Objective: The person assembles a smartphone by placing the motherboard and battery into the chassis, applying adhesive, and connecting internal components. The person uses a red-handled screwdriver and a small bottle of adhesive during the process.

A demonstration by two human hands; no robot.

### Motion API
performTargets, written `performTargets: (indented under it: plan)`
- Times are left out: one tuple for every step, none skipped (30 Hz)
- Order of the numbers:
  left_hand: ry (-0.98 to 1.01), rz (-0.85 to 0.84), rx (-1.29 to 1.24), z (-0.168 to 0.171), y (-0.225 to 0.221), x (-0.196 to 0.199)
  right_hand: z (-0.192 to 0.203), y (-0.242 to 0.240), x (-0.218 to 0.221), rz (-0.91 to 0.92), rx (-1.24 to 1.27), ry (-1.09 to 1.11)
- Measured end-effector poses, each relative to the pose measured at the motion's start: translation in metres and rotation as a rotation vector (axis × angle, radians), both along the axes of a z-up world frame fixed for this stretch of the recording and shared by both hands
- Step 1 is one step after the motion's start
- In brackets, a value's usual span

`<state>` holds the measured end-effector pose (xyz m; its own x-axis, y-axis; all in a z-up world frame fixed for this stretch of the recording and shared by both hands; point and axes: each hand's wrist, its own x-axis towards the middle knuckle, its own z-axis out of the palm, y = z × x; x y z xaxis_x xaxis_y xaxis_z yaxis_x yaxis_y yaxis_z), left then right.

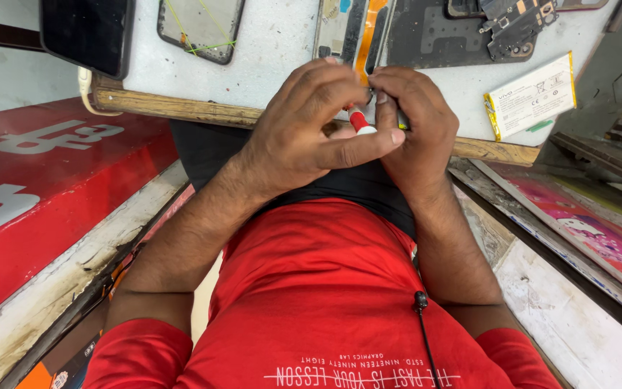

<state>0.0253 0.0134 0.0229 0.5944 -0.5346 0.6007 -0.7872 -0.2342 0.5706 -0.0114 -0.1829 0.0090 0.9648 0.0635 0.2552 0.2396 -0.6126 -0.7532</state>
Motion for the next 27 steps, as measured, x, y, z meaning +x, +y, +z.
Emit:
performTargets:
  plan:
    - [0.11, -0.044, -0.002, 0.005, 0.002, 0.001, 0.001, 0.002, 0.001, 0.006, 0.003, 0.003]
    - [0.224, -0.095, -0.009, 0.009, 0.003, 0.001, 0.002, 0.002, 0.001, 0.005, 0.0, 0.01]
    - [0.337, -0.147, -0.015, 0.01, 0.002, 0.002, 0.002, 0.001, 0.0, 0.004, -0.002, 0.017]
    - [0.23, -0.08, 0.026, 0.011, 0.001, 0.002, 0.002, -0.001, -0.001, 0.008, 0.0, 0.022]
    - [0.122, -0.013, 0.065, 0.011, 0.003, 0.003, 0.003, -0.002, -0.002, 0.011, 0.002, 0.026]
    - [0.009, 0.061, 0.111, 0.011, 0.005, 0.005, 0.002, -0.002, -0.001, 0.021, 0.012, 0.025]
    - [0.092, 0.032, 0.115, 0.012, 0.008, 0.005, 0.002, -0.001, -0.001, 0.017, 0.008, 0.028]
    - [0.175, 0.005, 0.118, 0.012, 0.011, 0.005, 0.002, 0.0, -0.001, 0.016, 0.004, 0.032]
    - [0.258, -0.021, 0.121, 0.013, 0.013, 0.004, 0.002, 0.0, 0.0, 0.015, 0.0, 0.035]
    - [0.249, -0.044, 0.113, 0.012, 0.013, 0.005, 0.003, 0.0, 0.0, 0.025, -0.005, 0.025]
    - [0.239, -0.067, 0.105, 0.012, 0.013, 0.005, 0.002, 0.0, 0.001, 0.035, -0.01, 0.016]
    - [0.234, -0.086, 0.097, 0.012, 0.012, 0.003, 0.002, -0.001, 0.0, 0.048, -0.015, 0.011]
    - [0.215, -0.048, 0.114, 0.011, 0.009, 0.002, 0.003, -0.002, -0.001, 0.044, -0.027, 0.016]
    - [0.192, -0.008, 0.138, 0.012, 0.007, 0.004, 0.004, 0.0, 0.0, 0.041, -0.032, 0.015]
    - [0.169, 0.032, 0.16, 0.013, 0.007, 0.005, 0.003, 0.001, 0.001, 0.038, -0.038, 0.015]
    - [0.265, -0.033, 0.098, 0.015, 0.007, 0.006, 0.003, 0.002, 0.001, 0.042, -0.04, 0.017]
    - [0.36, -0.098, 0.036, 0.017, 0.006, 0.005, 0.003, 0.002, 0.002, 0.046, -0.042, 0.02]
    - [0.457, -0.171, -0.031, 0.018, 0.005, 0.005, 0.003, 0.0, 0.001, 0.044, -0.049, 0.026]
    - [0.294, -0.061, 0.018, 0.017, 0.001, 0.007, 0.002, -0.002, 0.0, 0.041, -0.056, 0.027]
    - [0.128, 0.053, 0.072, 0.017, -0.001, 0.01, 0.001, -0.001, 0.0, 0.043, -0.057, 0.027]
    - [-0.038, 0.167, 0.124, 0.017, -0.001, 0.011, 0.001, -0.001, -0.001, 0.044, -0.058, 0.027]
    - [0.202, 0.066, 0.089, 0.017, 0.001, 0.011, 0.001, 0.0, -0.001, 0.037, -0.064, 0.035]
    - [0.442, -0.039, 0.053, 0.018, 0.004, 0.011, 0.001, 0.001, 0.0, 0.031, -0.07, 0.043]
    - [0.679, -0.154, 0.009, 0.016, 0.005, 0.011, 0.001, 0.0, 0.0, 0.02, -0.082, 0.05]
    - [0.466, -0.087, 0.049, 0.014, 0.004, 0.012, 0.0, 0.0, 0.0, 0.017, -0.071, 0.039]
    - [0.256, -0.02, 0.086, 0.012, 0.003, 0.011, -0.001, 0.0, 0.0, 0.017, -0.061, 0.031]
    - [0.046, 0.044, 0.122, 0.009, 0.001, 0.011, 0.0, 0.0, -0.001, 0.018, -0.052, 0.023]
